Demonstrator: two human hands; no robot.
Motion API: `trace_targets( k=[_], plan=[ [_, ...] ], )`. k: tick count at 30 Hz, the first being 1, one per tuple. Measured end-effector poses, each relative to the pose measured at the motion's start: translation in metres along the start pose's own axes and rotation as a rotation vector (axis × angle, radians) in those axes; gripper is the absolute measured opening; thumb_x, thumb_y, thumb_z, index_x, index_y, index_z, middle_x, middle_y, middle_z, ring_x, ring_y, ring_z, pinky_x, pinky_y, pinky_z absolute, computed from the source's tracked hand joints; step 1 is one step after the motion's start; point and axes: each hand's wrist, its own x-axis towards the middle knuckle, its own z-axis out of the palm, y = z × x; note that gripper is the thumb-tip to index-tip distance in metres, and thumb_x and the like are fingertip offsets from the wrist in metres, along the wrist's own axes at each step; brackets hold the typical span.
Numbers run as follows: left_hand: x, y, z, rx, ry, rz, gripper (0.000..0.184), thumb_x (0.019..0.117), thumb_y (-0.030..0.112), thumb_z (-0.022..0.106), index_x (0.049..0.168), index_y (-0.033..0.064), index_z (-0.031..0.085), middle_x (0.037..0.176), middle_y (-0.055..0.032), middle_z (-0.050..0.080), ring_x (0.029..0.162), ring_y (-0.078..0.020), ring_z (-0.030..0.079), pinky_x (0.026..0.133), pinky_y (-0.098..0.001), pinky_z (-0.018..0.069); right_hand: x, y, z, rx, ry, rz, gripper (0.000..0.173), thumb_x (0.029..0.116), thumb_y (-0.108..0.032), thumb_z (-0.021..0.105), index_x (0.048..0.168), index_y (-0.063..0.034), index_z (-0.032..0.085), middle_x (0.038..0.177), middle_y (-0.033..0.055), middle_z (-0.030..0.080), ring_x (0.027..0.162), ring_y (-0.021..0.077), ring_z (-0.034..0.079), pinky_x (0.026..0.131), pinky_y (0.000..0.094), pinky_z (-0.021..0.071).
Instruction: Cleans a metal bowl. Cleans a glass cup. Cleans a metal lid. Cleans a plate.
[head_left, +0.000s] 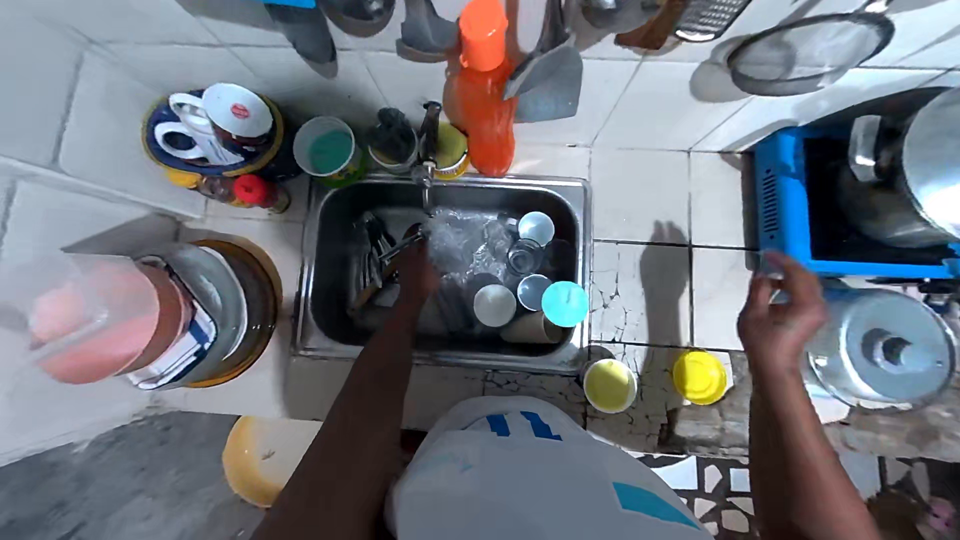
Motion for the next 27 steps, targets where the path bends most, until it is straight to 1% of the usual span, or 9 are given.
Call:
trace_targets(
  k=[4,8,12,14,16,18,21,24,27],
  plan=[
    [0.023,-0.016,0.004,0.096,0.003,-0.007,0.062,0.0936,0.012,0.066,0.152,0.0126,0.047,0.166,-0.0131,0.030,0.141,-0.0454,0.044,0.103,-0.0686,0.0443,-0.040,-0.068,0.043,0.123,-0.253,-0.265,0.031,0.1026,-0.009,0.048,0.119,0.0053,0.071,0.113,0.0215,0.074,0.105,0.0343,0.073,0.095,0.0518,0.0583],
    [0.025,-0.053,0.023,0.147,-0.008,0.027,0.067,0.0976,0.029,0.067,0.159,0.0219,0.040,0.167,-0.0140,0.028,0.144,-0.0464,0.039,0.106,-0.0703,0.0392,-0.079,-0.154,0.102,0.249,-0.507,-0.521,0.027,0.1008,-0.010,0.054,0.116,-0.0050,0.075,0.115,0.0131,0.076,0.109,0.0293,0.073,0.097,0.0480,0.0582],
    [0.008,-0.066,0.007,0.235,-0.087,0.070,0.057,0.1006,0.012,0.056,0.156,0.0128,0.043,0.166,-0.0234,0.026,0.146,-0.0484,0.036,0.111,-0.0685,0.0370,-0.076,-0.208,0.154,0.228,-0.568,-0.783,0.018,0.1017,-0.016,0.059,0.111,-0.0113,0.074,0.117,0.0085,0.074,0.110,0.0261,0.071,0.094,0.0460,0.0589],
    [0.009,-0.085,0.007,0.307,-0.111,0.114,0.060,0.0972,0.010,0.059,0.155,0.0126,0.045,0.167,-0.0235,0.022,0.147,-0.0512,0.033,0.108,-0.0708,0.0383,-0.052,-0.212,0.140,0.202,-0.482,-0.634,0.023,0.1010,-0.016,0.058,0.114,-0.0091,0.076,0.124,0.0099,0.073,0.117,0.0277,0.070,0.100,0.0477,0.0568],
    [0.013,-0.094,0.005,0.340,-0.117,0.141,0.062,0.0977,0.008,0.059,0.157,0.0133,0.042,0.169,-0.0206,0.019,0.151,-0.0496,0.026,0.111,-0.0751,0.0300,-0.017,-0.194,0.106,0.201,-0.334,-0.313,0.026,0.1007,-0.011,0.057,0.119,-0.0031,0.074,0.125,0.0121,0.073,0.118,0.0274,0.070,0.104,0.0476,0.0545],
    [0.014,-0.096,0.003,0.346,-0.100,0.147,0.063,0.0983,0.009,0.058,0.158,0.0129,0.040,0.169,-0.0221,0.019,0.152,-0.0497,0.022,0.113,-0.0765,0.0239,0.023,-0.153,0.065,0.152,-0.103,-0.066,0.032,0.1021,-0.008,0.056,0.131,0.0009,0.065,0.121,0.0189,0.071,0.109,0.0313,0.071,0.096,0.0486,0.0577],
    [0.014,-0.085,0.001,0.350,-0.044,0.087,0.061,0.1004,0.022,0.059,0.158,0.0112,0.040,0.168,-0.0265,0.016,0.149,-0.0530,0.028,0.111,-0.0732,0.0320,0.085,-0.081,-0.015,-0.136,0.171,0.172,0.041,0.1051,-0.017,0.050,0.142,-0.0014,0.057,0.132,0.0275,0.063,0.119,0.0409,0.064,0.100,0.0551,0.0523],
    [0.007,-0.073,-0.011,0.258,-0.002,0.056,0.062,0.0979,0.037,0.064,0.150,0.0064,0.050,0.163,-0.0317,0.024,0.146,-0.0540,0.032,0.113,-0.0691,0.0329,0.147,-0.008,-0.085,-0.315,0.234,0.345,0.050,0.1025,-0.026,0.052,0.145,0.0003,0.052,0.148,0.0343,0.047,0.138,0.0525,0.044,0.112,0.0661,0.0370],
    [-0.014,-0.071,-0.016,0.101,0.048,0.108,0.062,0.0974,0.036,0.067,0.150,0.0062,0.051,0.156,-0.0360,0.035,0.144,-0.0549,0.035,0.116,-0.0681,0.0302,0.190,0.058,-0.120,-0.425,0.172,0.515,0.055,0.1010,-0.029,0.054,0.144,0.0058,0.051,0.149,0.0400,0.040,0.136,0.0605,0.041,0.104,0.0766,0.0374]
  ],
)
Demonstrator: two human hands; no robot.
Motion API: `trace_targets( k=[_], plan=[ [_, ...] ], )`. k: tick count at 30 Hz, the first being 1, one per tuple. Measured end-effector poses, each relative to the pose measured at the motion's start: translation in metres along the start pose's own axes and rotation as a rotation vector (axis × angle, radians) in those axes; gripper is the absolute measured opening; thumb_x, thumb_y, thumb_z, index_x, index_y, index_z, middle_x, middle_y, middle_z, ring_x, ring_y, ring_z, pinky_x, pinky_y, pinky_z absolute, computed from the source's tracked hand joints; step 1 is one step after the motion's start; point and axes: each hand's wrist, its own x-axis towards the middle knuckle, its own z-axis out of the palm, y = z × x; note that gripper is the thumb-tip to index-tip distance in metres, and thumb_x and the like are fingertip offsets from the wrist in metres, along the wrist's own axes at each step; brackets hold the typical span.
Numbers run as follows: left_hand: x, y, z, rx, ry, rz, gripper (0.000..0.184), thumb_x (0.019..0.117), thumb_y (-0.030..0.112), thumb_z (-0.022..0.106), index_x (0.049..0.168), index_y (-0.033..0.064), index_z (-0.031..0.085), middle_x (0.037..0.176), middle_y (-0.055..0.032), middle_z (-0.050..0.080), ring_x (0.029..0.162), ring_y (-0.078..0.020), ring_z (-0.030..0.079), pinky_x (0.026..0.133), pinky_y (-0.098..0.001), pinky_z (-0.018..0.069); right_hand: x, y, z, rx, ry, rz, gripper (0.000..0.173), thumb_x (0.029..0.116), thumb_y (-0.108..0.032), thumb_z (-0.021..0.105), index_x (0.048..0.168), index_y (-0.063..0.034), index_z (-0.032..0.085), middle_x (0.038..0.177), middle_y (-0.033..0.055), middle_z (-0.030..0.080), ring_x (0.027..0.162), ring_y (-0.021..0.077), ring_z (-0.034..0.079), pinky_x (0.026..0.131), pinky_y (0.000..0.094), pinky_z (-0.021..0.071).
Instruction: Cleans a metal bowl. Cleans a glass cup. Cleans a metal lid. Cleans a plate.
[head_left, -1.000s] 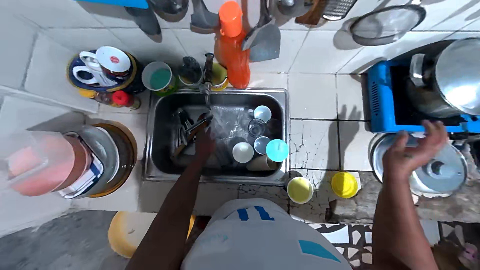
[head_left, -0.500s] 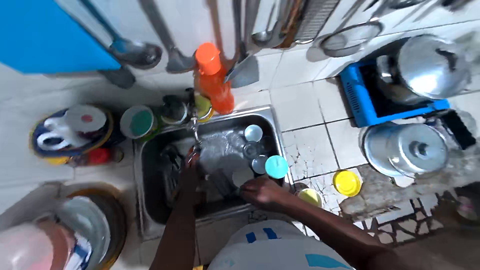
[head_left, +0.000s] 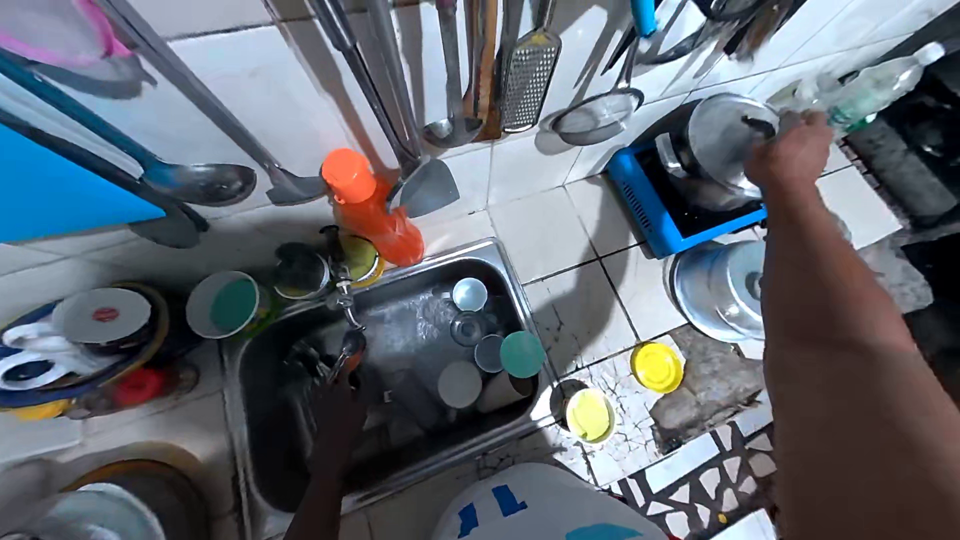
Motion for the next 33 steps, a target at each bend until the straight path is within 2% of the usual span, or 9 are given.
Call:
trace_targets(
  k=[3,6,14,18,23,26,28,30,33],
  plan=[
    [-0.022,-0.001,0.000,-0.074,0.009,-0.027,0.060,0.0987,0.034,0.065,0.152,0.0114,0.049,0.155,-0.0344,0.038,0.141,-0.0564,0.037,0.113,-0.0704,0.0341,0.034,0.019,0.005,-0.083,-0.129,0.125,0.056,0.1037,-0.042,0.050,0.130,0.0069,0.061,0.139,0.0408,0.052,0.132,0.0598,0.048,0.099,0.0800,0.0372],
    [-0.045,0.011,-0.006,-0.220,-0.008,-0.117,0.050,0.1001,0.030,0.065,0.141,0.0028,0.059,0.151,-0.0279,0.048,0.140,-0.0492,0.043,0.115,-0.0652,0.0341,0.042,0.024,0.007,-0.038,-0.121,0.145,0.052,0.1027,-0.040,0.054,0.129,0.0034,0.063,0.134,0.0373,0.057,0.129,0.0570,0.052,0.098,0.0790,0.0381],
    [-0.091,0.106,-0.020,-0.719,-0.083,-0.048,0.043,0.1056,0.024,0.056,0.139,-0.0028,0.059,0.144,-0.0226,0.057,0.137,-0.0292,0.053,0.117,-0.0432,0.0404,0.026,0.048,-0.006,-0.099,-0.126,-0.236,0.052,0.1053,-0.035,0.050,0.124,0.0132,0.057,0.130,0.0444,0.053,0.120,0.0658,0.051,0.092,0.0853,0.0373],
    [-0.116,0.187,-0.057,-1.276,-0.260,0.002,0.039,0.1051,0.011,0.053,0.139,-0.0100,0.053,0.140,-0.0218,0.059,0.127,-0.0200,0.060,0.107,-0.0331,0.0500,-0.095,-0.009,-0.033,-0.104,-0.201,-0.554,0.042,0.1053,-0.027,0.055,0.114,0.0127,0.063,0.124,0.0422,0.056,0.116,0.0654,0.053,0.088,0.0846,0.0402],
    [-0.139,0.215,-0.082,-1.659,-0.667,0.002,0.054,0.1112,0.035,0.033,0.156,0.0057,0.032,0.139,-0.0154,0.059,0.123,-0.0250,0.062,0.104,-0.0439,0.0521,-0.302,-0.125,0.000,0.166,-0.419,-0.852,0.025,0.0985,-0.021,0.065,0.105,0.0025,0.070,0.113,0.0256,0.066,0.106,0.0449,0.066,0.088,0.0651,0.0536],
    [-0.152,0.202,-0.098,-1.892,-0.438,-0.346,0.033,0.1093,0.018,0.046,0.138,0.0030,0.051,0.120,-0.0165,0.068,0.108,-0.0264,0.069,0.095,-0.0452,0.0577,-0.374,-0.175,0.037,0.345,-0.455,-1.019,0.024,0.0982,-0.022,0.066,0.100,0.0019,0.070,0.104,0.0204,0.067,0.098,0.0373,0.069,0.082,0.0537,0.0589],
    [-0.156,0.171,-0.100,-1.936,-0.301,-0.397,0.031,0.1091,0.013,0.044,0.137,0.0010,0.051,0.120,-0.0174,0.067,0.108,-0.0272,0.069,0.095,-0.0461,0.0579,-0.397,-0.185,0.053,0.414,-0.496,-1.026,0.030,0.0989,-0.028,0.068,0.111,0.0001,0.070,0.108,0.0188,0.067,0.099,0.0353,0.069,0.084,0.0503,0.0592],
    [-0.159,0.136,-0.103,-1.879,-0.210,-0.395,0.032,0.1100,0.014,0.042,0.138,0.0006,0.049,0.122,-0.0173,0.067,0.110,-0.0263,0.068,0.095,-0.0452,0.0579,-0.402,-0.174,0.066,0.345,-0.593,-0.928,0.043,0.0987,-0.030,0.069,0.131,-0.0018,0.066,0.124,0.0220,0.065,0.112,0.0389,0.066,0.095,0.0537,0.0559],
    [-0.159,0.098,-0.112,-1.769,-0.111,-0.496,0.035,0.1097,0.017,0.044,0.141,0.0023,0.047,0.125,-0.0173,0.065,0.112,-0.0264,0.068,0.094,-0.0459,0.0584,-0.391,-0.141,0.100,0.054,-0.731,-0.813,0.043,0.0948,-0.022,0.070,0.131,-0.0003,0.065,0.137,0.0288,0.059,0.126,0.0511,0.055,0.099,0.0669,0.0474]
  ],
)
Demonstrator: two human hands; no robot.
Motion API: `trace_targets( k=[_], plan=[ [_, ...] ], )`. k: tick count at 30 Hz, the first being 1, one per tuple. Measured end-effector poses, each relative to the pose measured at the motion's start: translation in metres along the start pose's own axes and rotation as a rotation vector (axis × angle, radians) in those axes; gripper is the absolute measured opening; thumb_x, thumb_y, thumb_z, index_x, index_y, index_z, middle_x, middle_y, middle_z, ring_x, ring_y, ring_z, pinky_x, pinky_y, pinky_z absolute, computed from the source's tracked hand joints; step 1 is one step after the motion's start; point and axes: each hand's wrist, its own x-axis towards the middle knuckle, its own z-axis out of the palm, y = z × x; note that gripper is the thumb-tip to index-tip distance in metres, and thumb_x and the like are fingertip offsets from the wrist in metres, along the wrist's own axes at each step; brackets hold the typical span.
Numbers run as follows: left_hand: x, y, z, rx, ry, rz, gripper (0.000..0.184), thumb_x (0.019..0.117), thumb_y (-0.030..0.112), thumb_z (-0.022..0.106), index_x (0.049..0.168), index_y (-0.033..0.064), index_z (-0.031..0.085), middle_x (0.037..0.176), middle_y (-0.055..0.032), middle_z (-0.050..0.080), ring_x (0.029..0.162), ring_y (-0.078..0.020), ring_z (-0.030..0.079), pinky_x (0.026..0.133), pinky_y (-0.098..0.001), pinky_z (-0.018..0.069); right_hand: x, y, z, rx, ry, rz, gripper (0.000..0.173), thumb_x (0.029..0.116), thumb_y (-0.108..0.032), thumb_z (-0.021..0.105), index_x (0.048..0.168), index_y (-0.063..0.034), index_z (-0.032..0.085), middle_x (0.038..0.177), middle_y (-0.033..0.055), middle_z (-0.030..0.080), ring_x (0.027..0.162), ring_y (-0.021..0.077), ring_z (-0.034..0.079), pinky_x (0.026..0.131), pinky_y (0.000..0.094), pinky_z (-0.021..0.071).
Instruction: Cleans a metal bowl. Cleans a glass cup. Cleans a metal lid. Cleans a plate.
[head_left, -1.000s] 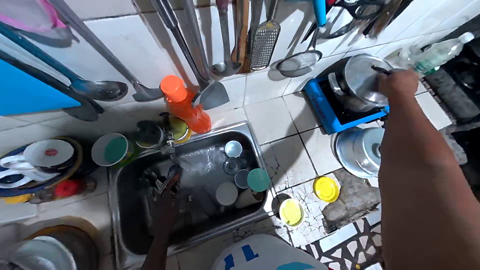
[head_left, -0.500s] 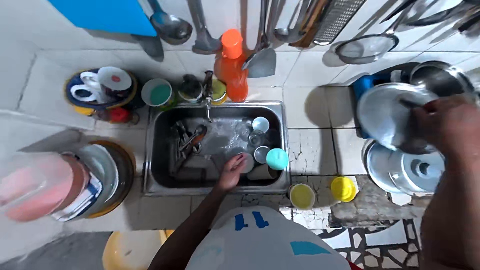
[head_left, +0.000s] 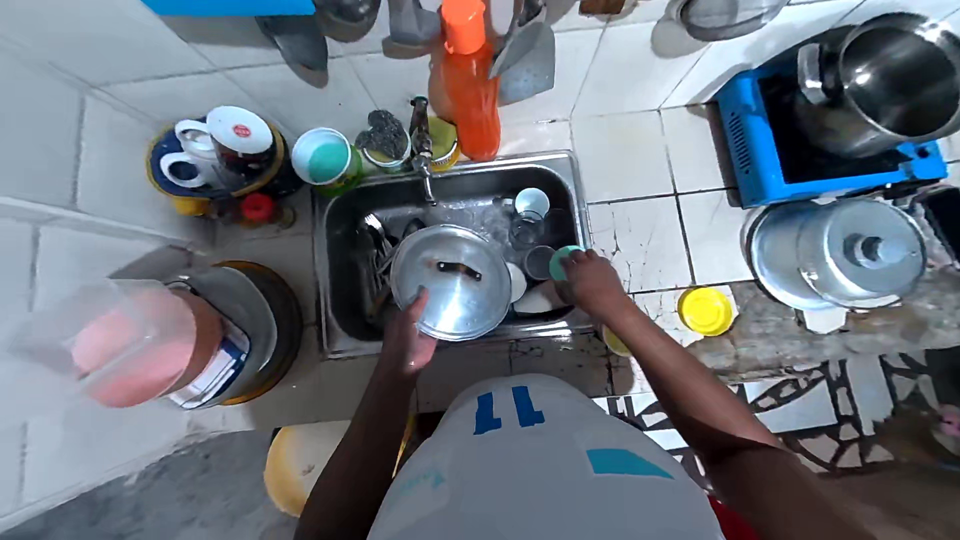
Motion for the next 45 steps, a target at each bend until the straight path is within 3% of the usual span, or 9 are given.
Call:
trace_targets(
  k=[5,10,15,19,23,27,32,38,45],
  plan=[
    [0.002,0.013,-0.022,-0.010,-0.067,-0.025,0.032,0.1094,0.014,0.042,0.139,0.0037,0.048,0.121,-0.0163,0.066,0.107,-0.0251,0.068,0.092,-0.0438,0.0583,0.018,0.045,0.046,-0.262,-0.166,-0.064,0.056,0.0913,-0.010,0.070,0.145,-0.0096,0.058,0.162,0.0243,0.036,0.153,0.0477,0.024,0.116,0.0694,0.0283],
    [0.004,0.015,-0.027,-0.070,-0.157,-0.055,0.037,0.0985,-0.006,0.041,0.133,0.0061,0.047,0.110,-0.0148,0.066,0.094,-0.0239,0.069,0.082,-0.0415,0.0599,0.026,0.051,0.048,-0.167,0.070,-0.062,0.034,0.0951,0.005,0.059,0.127,0.0002,0.068,0.138,0.0235,0.062,0.132,0.0485,0.055,0.098,0.0663,0.0500],
    [0.013,0.018,-0.041,-0.049,-0.086,-0.066,0.029,0.0976,-0.005,0.043,0.124,0.0021,0.052,0.103,-0.0144,0.068,0.089,-0.0226,0.070,0.080,-0.0401,0.0602,-0.031,0.004,-0.009,0.057,0.198,0.271,0.043,0.1057,-0.018,0.053,0.149,-0.0158,0.050,0.102,0.0310,0.071,0.091,0.0566,0.068,0.076,0.0773,0.0491],
    [0.024,0.022,-0.060,-0.097,-0.068,-0.040,0.031,0.1093,0.013,0.038,0.138,0.0061,0.046,0.116,-0.0163,0.067,0.100,-0.0265,0.070,0.086,-0.0443,0.0603,-0.106,0.013,0.007,-0.008,0.396,0.271,0.037,0.0972,-0.003,0.057,0.134,0.0017,0.062,0.130,0.0271,0.066,0.126,0.0467,0.061,0.115,0.0723,0.0296],
    [0.036,0.024,-0.065,-0.107,-0.062,-0.075,0.039,0.1130,0.030,0.033,0.144,0.0094,0.043,0.122,-0.0165,0.065,0.106,-0.0280,0.069,0.088,-0.0463,0.0596,-0.137,0.017,0.061,-0.028,0.129,0.520,0.046,0.1027,-0.014,0.054,0.147,-0.0017,0.054,0.137,0.0283,0.062,0.120,0.0514,0.063,0.098,0.0672,0.0491],
    [0.040,0.023,-0.060,-0.090,-0.129,-0.091,0.029,0.1058,0.008,0.041,0.134,0.0057,0.048,0.114,-0.0154,0.066,0.098,-0.0257,0.069,0.085,-0.0446,0.0589,-0.132,0.001,0.036,0.087,0.190,0.659,0.043,0.1060,-0.020,0.048,0.145,-0.0022,0.055,0.117,0.0356,0.067,0.107,0.0572,0.065,0.089,0.0744,0.0482],
    [0.032,0.027,-0.037,-0.012,-0.265,-0.094,0.042,0.0890,-0.014,0.044,0.127,0.0048,0.049,0.110,-0.0140,0.066,0.093,-0.0231,0.068,0.081,-0.0422,0.0594,-0.085,-0.048,0.000,0.305,0.528,0.253,0.051,0.1015,-0.009,0.055,0.151,0.0011,0.047,0.119,0.0350,0.067,0.102,0.0521,0.069,0.088,0.0695,0.0519],
    [0.011,0.034,-0.005,0.185,-0.459,-0.103,0.048,0.0942,-0.014,0.041,0.136,0.0084,0.044,0.111,-0.0101,0.065,0.097,-0.0201,0.067,0.086,-0.0408,0.0577,0.026,-0.156,0.033,0.270,0.424,-0.666,0.042,0.0858,0.004,0.066,0.127,-0.0048,0.071,0.147,0.0160,0.059,0.142,0.0370,0.049,0.117,0.0553,0.0400],
    [0.010,0.031,-0.013,0.214,-0.452,-0.046,0.074,0.0852,-0.020,0.044,0.152,0.0100,0.031,0.128,-0.0150,0.061,0.108,-0.0233,0.066,0.090,-0.0423,0.0577,0.106,-0.145,0.016,0.331,0.310,-0.254,0.036,0.0934,0.002,0.059,0.128,0.0043,0.067,0.134,0.0262,0.063,0.125,0.0408,0.062,0.108,0.0558,0.0488]
  ],
)
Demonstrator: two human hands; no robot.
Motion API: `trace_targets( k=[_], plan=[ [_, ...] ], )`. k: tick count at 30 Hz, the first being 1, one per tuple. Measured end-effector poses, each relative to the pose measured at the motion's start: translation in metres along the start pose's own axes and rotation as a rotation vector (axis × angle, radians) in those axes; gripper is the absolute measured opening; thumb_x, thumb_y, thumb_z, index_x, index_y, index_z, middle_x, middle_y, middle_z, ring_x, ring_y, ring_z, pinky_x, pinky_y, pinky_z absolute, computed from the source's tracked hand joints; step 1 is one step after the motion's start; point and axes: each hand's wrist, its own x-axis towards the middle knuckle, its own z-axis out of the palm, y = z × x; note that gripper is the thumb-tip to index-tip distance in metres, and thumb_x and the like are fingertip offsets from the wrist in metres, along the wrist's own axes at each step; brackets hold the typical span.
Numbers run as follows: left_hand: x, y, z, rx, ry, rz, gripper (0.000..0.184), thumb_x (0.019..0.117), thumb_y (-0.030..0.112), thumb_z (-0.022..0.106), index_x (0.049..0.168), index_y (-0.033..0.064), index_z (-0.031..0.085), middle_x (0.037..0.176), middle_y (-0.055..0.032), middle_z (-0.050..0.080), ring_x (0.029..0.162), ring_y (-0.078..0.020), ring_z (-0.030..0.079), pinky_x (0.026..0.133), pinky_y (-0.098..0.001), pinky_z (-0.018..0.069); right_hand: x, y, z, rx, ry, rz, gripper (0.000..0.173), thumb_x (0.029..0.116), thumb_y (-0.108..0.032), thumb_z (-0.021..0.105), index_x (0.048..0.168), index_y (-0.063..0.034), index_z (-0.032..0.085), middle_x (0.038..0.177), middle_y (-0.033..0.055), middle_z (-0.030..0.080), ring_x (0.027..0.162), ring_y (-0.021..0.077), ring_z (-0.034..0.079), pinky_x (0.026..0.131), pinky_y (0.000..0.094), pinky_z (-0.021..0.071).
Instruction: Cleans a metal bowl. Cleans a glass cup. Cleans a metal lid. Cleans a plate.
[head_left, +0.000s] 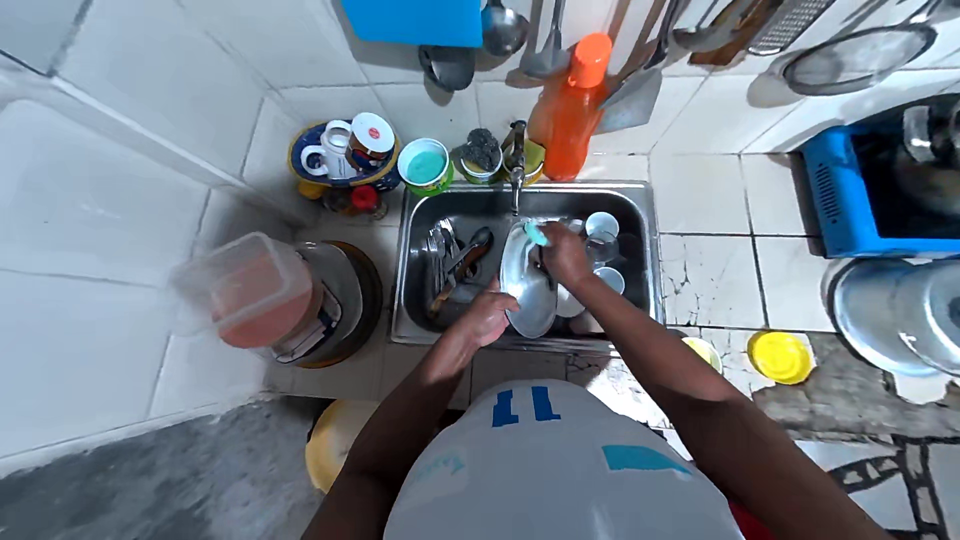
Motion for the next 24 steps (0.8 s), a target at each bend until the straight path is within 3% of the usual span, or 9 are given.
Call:
trace_targets(
  k=[3,5,6,9,13,17,18,20,24],
  plan=[
    [0.002,0.002,-0.010,-0.026,0.070,-0.020,0.057,0.0863,-0.018,0.046,0.139,0.0035,0.043,0.115,-0.0130,0.065,0.099,-0.0210,0.068,0.086,-0.0404,0.0588,-0.028,-0.043,0.005,0.001,-0.089,-0.250,0.036,0.0872,0.002,0.069,0.123,0.0046,0.070,0.134,0.0255,0.062,0.128,0.0397,0.058,0.110,0.0518,0.0477],
    [0.002,0.005,-0.020,-0.023,0.063,-0.011,0.045,0.0880,-0.017,0.046,0.127,0.0047,0.050,0.106,-0.0091,0.067,0.093,-0.0189,0.068,0.084,-0.0395,0.0586,-0.044,-0.053,0.012,-0.008,-0.118,-0.494,0.030,0.0866,0.002,0.070,0.116,0.0023,0.073,0.133,0.0209,0.066,0.132,0.0356,0.058,0.113,0.0475,0.0476],
    [0.001,0.006,-0.021,-0.014,0.048,-0.011,0.048,0.0871,-0.017,0.046,0.129,0.0050,0.049,0.108,-0.0098,0.067,0.095,-0.0198,0.068,0.084,-0.0405,0.0588,-0.043,-0.048,0.012,0.006,-0.118,-0.562,0.029,0.0865,0.005,0.068,0.115,0.0024,0.074,0.133,0.0206,0.067,0.132,0.0359,0.059,0.113,0.0475,0.0473],
    [-0.003,0.003,-0.006,-0.003,0.038,-0.030,0.065,0.0839,-0.017,0.046,0.144,0.0051,0.038,0.121,-0.0143,0.064,0.104,-0.0225,0.067,0.088,-0.0420,0.0588,-0.013,-0.014,0.002,0.057,-0.126,-0.393,0.036,0.0889,0.009,0.062,0.124,0.0052,0.069,0.136,0.0242,0.064,0.132,0.0392,0.058,0.114,0.0513,0.0455],
    [-0.001,-0.005,-0.002,-0.022,0.053,-0.007,0.070,0.0823,-0.020,0.046,0.147,0.0065,0.036,0.123,-0.0152,0.063,0.105,-0.0234,0.067,0.088,-0.0430,0.0589,0.007,-0.012,0.002,0.103,-0.090,-0.119,0.032,0.0922,0.000,0.062,0.123,0.0047,0.070,0.129,0.0256,0.065,0.126,0.0398,0.060,0.111,0.0540,0.0465],
    [-0.002,0.005,-0.016,-0.069,0.082,-0.030,0.040,0.0848,-0.018,0.045,0.118,0.0029,0.054,0.102,-0.0109,0.069,0.090,-0.0208,0.069,0.081,-0.0408,0.0595,-0.035,-0.052,0.003,0.020,-0.215,-0.507,0.030,0.0895,-0.001,0.066,0.119,0.0016,0.072,0.135,0.0198,0.065,0.135,0.0348,0.056,0.117,0.0483,0.0424],
    [-0.004,0.008,-0.017,-0.062,0.092,-0.046,0.040,0.0854,-0.018,0.044,0.118,0.0026,0.053,0.103,-0.0114,0.069,0.091,-0.0210,0.070,0.081,-0.0407,0.0597,-0.036,-0.050,0.002,0.041,-0.233,-0.592,0.030,0.0891,0.002,0.066,0.118,0.0019,0.073,0.135,0.0200,0.065,0.136,0.0352,0.055,0.118,0.0483,0.0414],
    [-0.005,0.008,-0.012,-0.045,0.105,-0.064,0.051,0.0849,-0.018,0.044,0.131,0.0027,0.048,0.112,-0.0136,0.067,0.096,-0.0220,0.069,0.082,-0.0410,0.0594,-0.024,-0.029,0.001,0.067,-0.250,-0.584,0.036,0.0889,0.005,0.066,0.125,0.0020,0.071,0.140,0.0208,0.062,0.137,0.0355,0.054,0.118,0.0486,0.0404],
    [-0.007,-0.005,0.009,-0.005,0.112,-0.006,0.071,0.0832,-0.020,0.046,0.147,0.0086,0.034,0.122,-0.0135,0.063,0.102,-0.0216,0.068,0.083,-0.0401,0.0599,0.011,0.008,0.009,0.200,-0.053,-0.205,0.030,0.0946,-0.002,0.059,0.121,0.0008,0.072,0.131,0.0207,0.067,0.123,0.0355,0.065,0.107,0.0546,0.0507]
  ],
)
